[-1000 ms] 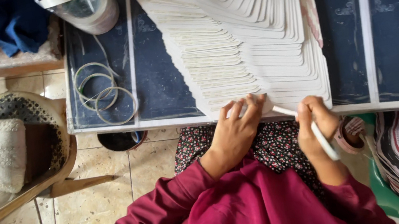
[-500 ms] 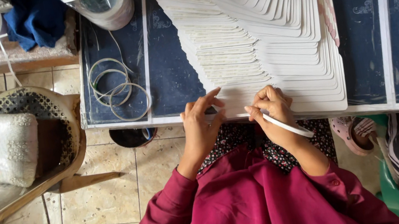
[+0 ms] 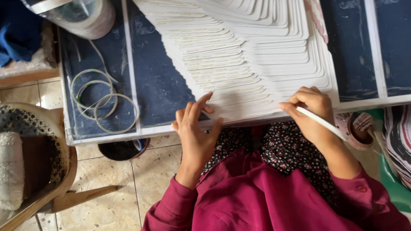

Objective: The person applies a white adhesive strip along the edge of stacked white paper sheets on a table. They repeatedly press the strip onto each sheet's edge and smooth it down with their fingers. The process is continuous and repetitive throughout the clip.

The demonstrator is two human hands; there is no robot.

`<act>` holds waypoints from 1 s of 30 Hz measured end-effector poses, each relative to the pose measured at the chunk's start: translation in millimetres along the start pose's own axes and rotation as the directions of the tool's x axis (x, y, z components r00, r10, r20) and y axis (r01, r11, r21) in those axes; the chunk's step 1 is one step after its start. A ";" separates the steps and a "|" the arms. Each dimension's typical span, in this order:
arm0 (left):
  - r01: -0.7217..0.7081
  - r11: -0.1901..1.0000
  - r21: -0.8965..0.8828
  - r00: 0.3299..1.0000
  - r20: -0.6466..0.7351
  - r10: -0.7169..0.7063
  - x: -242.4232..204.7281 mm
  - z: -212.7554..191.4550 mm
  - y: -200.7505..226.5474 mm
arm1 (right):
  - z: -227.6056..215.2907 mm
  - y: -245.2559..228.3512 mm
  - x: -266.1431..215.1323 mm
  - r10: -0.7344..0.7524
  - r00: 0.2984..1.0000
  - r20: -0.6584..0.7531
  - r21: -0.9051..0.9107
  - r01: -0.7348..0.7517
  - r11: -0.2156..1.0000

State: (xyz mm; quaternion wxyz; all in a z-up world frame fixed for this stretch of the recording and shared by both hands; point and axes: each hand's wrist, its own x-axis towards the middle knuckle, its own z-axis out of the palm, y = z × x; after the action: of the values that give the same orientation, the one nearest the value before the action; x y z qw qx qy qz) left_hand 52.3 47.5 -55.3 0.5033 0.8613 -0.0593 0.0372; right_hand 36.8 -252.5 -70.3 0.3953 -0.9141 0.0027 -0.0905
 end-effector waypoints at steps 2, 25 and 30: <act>-0.097 0.995 0.039 0.993 -0.071 0.099 -6.0 7.8 -0.9 | 1.6 -11.2 0.5 -0.017 0.999 -0.034 0.005 0.018 1.000; -0.632 0.746 0.210 0.775 0.140 0.617 -24.2 54.6 39.0 | 6.2 32.5 2.5 -0.610 0.792 -0.024 -0.393 0.554 0.734; -0.571 0.781 0.254 0.821 0.150 0.551 -16.0 70.0 31.8 | -35.4 -41.1 3.2 -0.244 0.953 0.179 -0.205 0.279 0.938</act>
State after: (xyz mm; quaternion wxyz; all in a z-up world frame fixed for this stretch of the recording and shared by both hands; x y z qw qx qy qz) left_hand 32.4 -27.9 -64.3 0.3365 0.8689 -0.3237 0.1642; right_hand 31.3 -250.0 -16.4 0.2714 -0.9497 -0.1388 -0.0719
